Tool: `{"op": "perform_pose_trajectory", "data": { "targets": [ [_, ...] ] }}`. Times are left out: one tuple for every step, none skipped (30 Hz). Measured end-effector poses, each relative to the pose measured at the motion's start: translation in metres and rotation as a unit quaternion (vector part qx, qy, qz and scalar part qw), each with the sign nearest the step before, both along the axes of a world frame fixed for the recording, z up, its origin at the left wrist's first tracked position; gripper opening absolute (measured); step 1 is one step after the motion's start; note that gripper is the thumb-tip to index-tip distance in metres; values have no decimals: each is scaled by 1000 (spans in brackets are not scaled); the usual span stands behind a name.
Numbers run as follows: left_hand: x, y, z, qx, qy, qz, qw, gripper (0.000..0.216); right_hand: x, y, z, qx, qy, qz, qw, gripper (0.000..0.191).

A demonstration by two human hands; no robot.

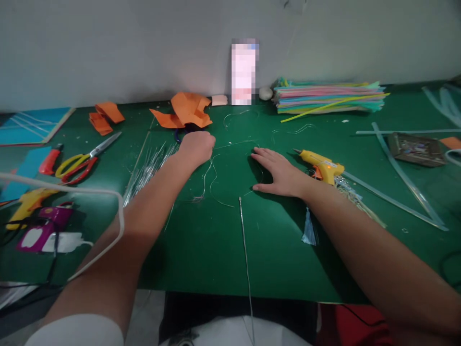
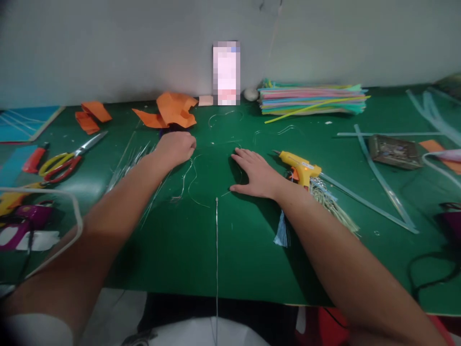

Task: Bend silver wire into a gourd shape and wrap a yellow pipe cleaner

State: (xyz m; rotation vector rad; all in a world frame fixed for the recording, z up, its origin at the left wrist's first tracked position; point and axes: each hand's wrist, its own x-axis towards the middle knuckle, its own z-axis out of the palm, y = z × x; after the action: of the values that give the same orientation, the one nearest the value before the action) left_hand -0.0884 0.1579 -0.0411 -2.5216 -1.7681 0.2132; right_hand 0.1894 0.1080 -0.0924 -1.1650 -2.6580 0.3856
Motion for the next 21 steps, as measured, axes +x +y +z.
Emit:
{"op": "perform_pose_trajectory", "data": {
  "targets": [
    [2,4,-1,-4,6,-1,1000,28,0,0,-1,1,3,0,1000,99],
    [3,7,-2,-9,11,-1,1000,28,0,-1,-1,2,6,0,1000,99],
    [4,11,-3,-13,17,-1,1000,28,1,-2,-2,2,9,-2,1000,99],
    [5,14,-4,-16,21,1,1000,29,1,-2,-2,2,12,-3,1000,100],
    [4,17,-4,-18,26,6,999,30,1,-3,-2,1,14,-6,1000,100],
    [3,20,-4,-18,30,13,999,32,2,-4,-2,-1,15,-8,1000,100],
    [2,22,-3,-16,35,22,999,33,2,-4,-2,-4,15,-11,1000,100],
    [0,23,-1,-13,40,33,999,34,2,-5,-2,-6,15,-13,1000,100],
    [-2,23,2,-7,44,46,998,35,2,-5,-2,-9,14,-16,1000,100],
    [-4,21,6,2,47,59,997,36,2,-6,-1,-12,12,-19,1000,99],
    [-6,17,11,12,48,72,996,36,2,-6,-1,-14,9,-22,1000,99],
    [-7,11,16,23,47,86,995,38,2,-7,0,-15,7,-23,1000,99],
    [-6,3,23,33,45,98,994,39,2,-7,0,-15,4,-23,1000,99],
    [-5,-8,29,33,34,114,992,39,2,-7,0,-14,2,-22,1000,99],
    [-3,-20,35,12,31,137,990,38,2,-7,0,-12,2,-20,1000,99],
    [-1,-33,40,-25,31,147,988,37,2,-7,0,-10,3,-18,1000,99],
    [1,-46,45,-72,36,149,986,34,3,-7,-1,-10,5,-16,1000,99],
    [4,-59,49,-118,49,145,981,30,3,-7,-1,-10,7,-16,1000,99],
    [5,-71,51,-153,66,133,977,28,3,-7,-1,-11,8,-16,1000,98],
    [6,-83,53,-169,76,125,975,25,3,-6,-2,-13,8,-17,1000,98],
    [6,-93,55,-182,83,119,973,24,3,-7,-2,-15,6,-18,1000,97]
  ]
}}
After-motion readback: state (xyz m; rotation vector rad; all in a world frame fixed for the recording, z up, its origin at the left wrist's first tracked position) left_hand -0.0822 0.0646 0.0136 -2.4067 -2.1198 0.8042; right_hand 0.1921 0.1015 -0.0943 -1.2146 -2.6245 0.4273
